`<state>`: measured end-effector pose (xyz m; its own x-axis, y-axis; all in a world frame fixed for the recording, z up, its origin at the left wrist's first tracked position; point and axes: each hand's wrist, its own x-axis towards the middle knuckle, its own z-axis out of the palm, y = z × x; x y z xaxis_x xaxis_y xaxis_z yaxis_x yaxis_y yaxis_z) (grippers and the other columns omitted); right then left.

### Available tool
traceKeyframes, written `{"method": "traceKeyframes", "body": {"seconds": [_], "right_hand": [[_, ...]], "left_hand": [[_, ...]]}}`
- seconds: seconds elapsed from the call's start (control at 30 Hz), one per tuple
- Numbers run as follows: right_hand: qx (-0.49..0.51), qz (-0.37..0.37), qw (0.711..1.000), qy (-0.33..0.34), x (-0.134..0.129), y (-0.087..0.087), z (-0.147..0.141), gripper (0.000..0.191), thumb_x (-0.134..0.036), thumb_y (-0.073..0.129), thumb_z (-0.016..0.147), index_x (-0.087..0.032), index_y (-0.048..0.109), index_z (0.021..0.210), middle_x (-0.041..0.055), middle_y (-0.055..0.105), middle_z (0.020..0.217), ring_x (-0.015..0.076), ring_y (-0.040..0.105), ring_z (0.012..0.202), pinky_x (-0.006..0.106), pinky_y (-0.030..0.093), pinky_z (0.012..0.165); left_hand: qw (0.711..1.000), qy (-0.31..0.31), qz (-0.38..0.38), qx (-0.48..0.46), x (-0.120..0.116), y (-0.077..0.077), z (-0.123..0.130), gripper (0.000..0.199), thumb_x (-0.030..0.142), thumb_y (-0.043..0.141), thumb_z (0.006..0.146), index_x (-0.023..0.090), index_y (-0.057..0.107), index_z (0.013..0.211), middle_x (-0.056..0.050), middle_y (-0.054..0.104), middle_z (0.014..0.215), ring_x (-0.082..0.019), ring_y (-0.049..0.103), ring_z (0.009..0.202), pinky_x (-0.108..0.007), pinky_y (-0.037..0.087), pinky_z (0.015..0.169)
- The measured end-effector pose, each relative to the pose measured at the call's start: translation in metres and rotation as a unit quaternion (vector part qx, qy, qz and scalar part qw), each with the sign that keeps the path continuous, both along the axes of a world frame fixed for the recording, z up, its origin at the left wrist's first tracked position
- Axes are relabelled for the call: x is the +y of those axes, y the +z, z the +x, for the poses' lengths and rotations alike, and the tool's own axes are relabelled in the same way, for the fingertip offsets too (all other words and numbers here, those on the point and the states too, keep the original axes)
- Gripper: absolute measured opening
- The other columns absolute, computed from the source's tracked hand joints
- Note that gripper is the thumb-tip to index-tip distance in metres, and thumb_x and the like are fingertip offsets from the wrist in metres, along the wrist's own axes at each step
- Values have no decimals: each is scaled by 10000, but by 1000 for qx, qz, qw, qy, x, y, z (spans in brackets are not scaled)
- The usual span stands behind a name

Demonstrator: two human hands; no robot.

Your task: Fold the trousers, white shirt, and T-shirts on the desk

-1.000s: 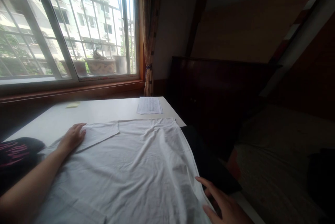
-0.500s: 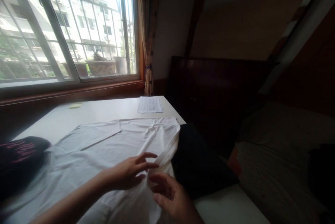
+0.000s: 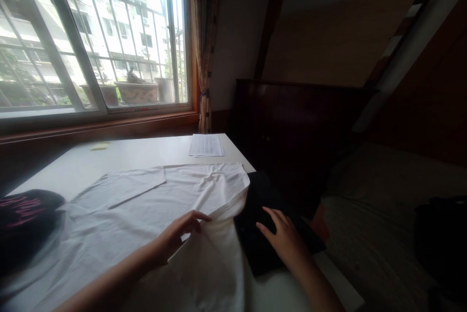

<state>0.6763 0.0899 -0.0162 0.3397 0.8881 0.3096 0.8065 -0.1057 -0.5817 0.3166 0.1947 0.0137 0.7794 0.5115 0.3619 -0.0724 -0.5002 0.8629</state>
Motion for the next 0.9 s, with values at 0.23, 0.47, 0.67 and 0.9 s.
{"method": "traceKeyframes", "body": {"seconds": [0.23, 0.47, 0.67, 0.9], "right_hand": [[75, -118, 990, 29, 8, 26, -15, 714, -549, 714, 774, -225, 608, 1402, 48, 706, 1004, 213, 649, 775, 346, 543, 752], [193, -239, 935, 178, -36, 52, -34, 494, -481, 763, 784, -246, 740, 1218, 1, 698, 829, 165, 629, 715, 255, 475, 644], [187, -203, 950, 145, -43, 58, -30, 514, -679, 581, 886, -200, 751, 805, 13, 630, 624, 168, 578, 591, 284, 462, 598], [48, -152, 972, 170, -27, 51, -40, 357, -550, 636, 897, -235, 747, 771, 42, 707, 832, 238, 661, 822, 329, 504, 768]], "left_hand": [[980, 34, -170, -97, -7, 13, 1, 252, 409, 727, 929, 214, 579, 988, -133, 573, 1452, -227, 669, 1086, -339, 544, 901], [979, 53, -158, -116, -4, 15, 1, 222, 373, 719, 940, 220, 560, 965, -118, 598, 1429, -252, 605, 1241, -363, 516, 984], [974, 34, -180, -134, -10, 18, 5, 292, 404, 768, 898, 211, 555, 952, -133, 574, 1457, -260, 628, 1204, -357, 538, 943], [969, 33, -209, -130, -21, 33, 6, 259, 387, 745, 921, 204, 564, 953, -136, 547, 1472, -208, 683, 1045, -314, 574, 834]]}}
